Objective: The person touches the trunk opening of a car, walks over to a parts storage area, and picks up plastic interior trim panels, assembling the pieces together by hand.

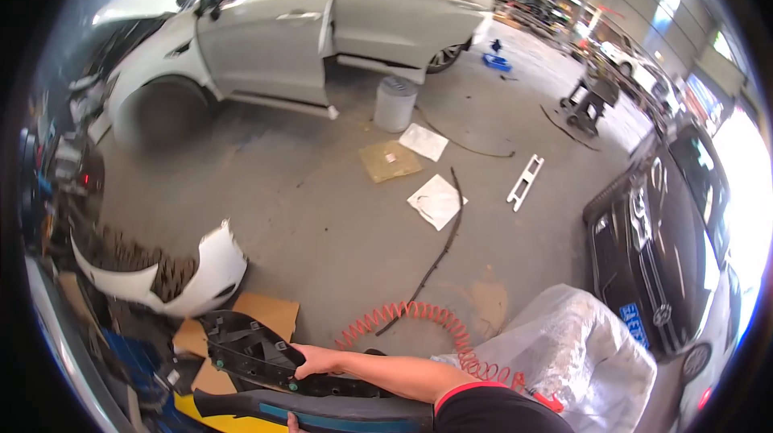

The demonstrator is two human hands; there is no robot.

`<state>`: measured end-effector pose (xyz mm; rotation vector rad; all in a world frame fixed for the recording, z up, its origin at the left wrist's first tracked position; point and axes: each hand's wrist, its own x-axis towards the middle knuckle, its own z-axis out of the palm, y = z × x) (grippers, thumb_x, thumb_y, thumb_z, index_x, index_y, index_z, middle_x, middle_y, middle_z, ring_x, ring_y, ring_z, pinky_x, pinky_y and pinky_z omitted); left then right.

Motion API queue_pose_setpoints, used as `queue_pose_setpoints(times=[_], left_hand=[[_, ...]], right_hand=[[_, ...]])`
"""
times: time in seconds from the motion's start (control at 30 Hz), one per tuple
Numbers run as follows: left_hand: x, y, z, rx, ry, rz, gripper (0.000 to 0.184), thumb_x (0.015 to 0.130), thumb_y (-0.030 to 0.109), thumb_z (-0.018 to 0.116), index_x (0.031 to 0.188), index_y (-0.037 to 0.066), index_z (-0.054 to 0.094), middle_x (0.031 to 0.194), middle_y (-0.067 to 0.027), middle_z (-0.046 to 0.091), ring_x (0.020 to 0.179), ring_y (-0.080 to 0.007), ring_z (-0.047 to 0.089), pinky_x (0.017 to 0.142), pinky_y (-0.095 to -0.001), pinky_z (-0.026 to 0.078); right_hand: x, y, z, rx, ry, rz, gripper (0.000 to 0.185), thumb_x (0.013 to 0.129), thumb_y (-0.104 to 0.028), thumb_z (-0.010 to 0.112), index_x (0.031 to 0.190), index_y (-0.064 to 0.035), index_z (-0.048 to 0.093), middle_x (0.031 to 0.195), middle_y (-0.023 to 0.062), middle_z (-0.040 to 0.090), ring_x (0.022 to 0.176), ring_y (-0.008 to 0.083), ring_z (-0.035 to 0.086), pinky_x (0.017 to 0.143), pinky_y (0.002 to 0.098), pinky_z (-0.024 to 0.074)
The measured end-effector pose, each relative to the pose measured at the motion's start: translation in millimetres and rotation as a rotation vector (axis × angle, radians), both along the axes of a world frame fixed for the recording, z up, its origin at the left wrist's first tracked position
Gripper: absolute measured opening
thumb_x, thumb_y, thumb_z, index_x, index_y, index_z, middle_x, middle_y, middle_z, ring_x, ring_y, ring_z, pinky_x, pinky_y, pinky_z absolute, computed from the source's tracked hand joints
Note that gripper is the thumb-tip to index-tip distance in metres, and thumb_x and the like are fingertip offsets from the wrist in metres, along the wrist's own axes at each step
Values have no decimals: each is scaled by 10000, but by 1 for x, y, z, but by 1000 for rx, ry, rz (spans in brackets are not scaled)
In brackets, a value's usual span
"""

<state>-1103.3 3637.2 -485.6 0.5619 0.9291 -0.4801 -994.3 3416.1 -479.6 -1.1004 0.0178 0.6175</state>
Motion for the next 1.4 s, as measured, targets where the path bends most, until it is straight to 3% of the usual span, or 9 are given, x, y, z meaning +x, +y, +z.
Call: queue_pose_setpoints(times=[0.1,0.23,0.33,0.4,0.47,0.77,1.07,1.23,1.4], left_hand=[[24,-45,33,82,30,-283,600,989,405,502,1437,11,434,1463,-141,472,1329,-351,429,1144,-517,306],[38,-139,71,-60,-97,-467,612,983,403,517,1440,8,418,1451,-150,476,1312,-356,441,1143,-516,307],[44,-210,69,-48,-133,-573,565,981,371,537,1419,25,448,1425,-148,500,1305,-362,443,1140,-523,310],[36,-260,86,-49,-133,-567,510,970,260,595,1387,-5,472,1365,-153,548,1253,-340,505,1098,-472,384],[29,-304,72,-210,-312,-731,599,890,358,587,1391,52,472,1392,-129,529,1275,-349,486,1112,-541,338],[33,-416,93,-299,-218,-912,567,891,378,615,1375,104,503,1370,-100,560,1267,-338,502,1113,-525,347],[97,-534,55,-254,-83,-969,529,939,369,578,1379,88,490,1401,-112,535,1295,-333,478,1143,-514,307],[195,-672,8,-248,22,-1067,506,937,322,597,1368,79,493,1402,-117,533,1295,-332,476,1149,-505,302],[273,-817,1,-234,60,-1147,553,936,321,603,1405,63,465,1389,-145,546,1296,-358,486,1141,-525,321]], right_hand=[[-23,-63,42,-34,37,-176,827,703,-120,691,1460,-31,371,1235,97,596,1124,184,551,1001,311,432],[-59,-149,47,-136,-60,-513,820,682,-116,711,1438,-30,404,1251,113,584,1144,204,539,999,322,431],[-91,-224,59,-111,-48,-648,876,728,-105,712,1506,-41,314,1360,135,529,1246,216,500,1070,341,393],[-114,-277,78,-111,-15,-691,903,728,-93,720,1521,-51,288,1372,143,522,1244,204,510,1041,333,427],[-135,-321,91,-66,-34,-756,911,722,-63,727,1522,-67,289,1367,142,529,1192,203,557,1028,333,451],[-156,-433,129,-86,-43,-801,928,653,-114,763,1480,-25,353,1385,151,516,1253,237,506,1071,351,404],[-93,-549,50,-68,43,-812,770,691,-72,752,1401,-35,458,1207,110,633,1086,210,606,982,341,477],[-25,-675,-16,-108,48,-949,772,662,-49,747,1386,-38,480,1226,110,623,1117,210,595,1005,345,457],[37,-806,-22,13,215,-1042,713,682,-32,733,1358,-31,510,1201,96,641,1065,194,619,959,342,486]])
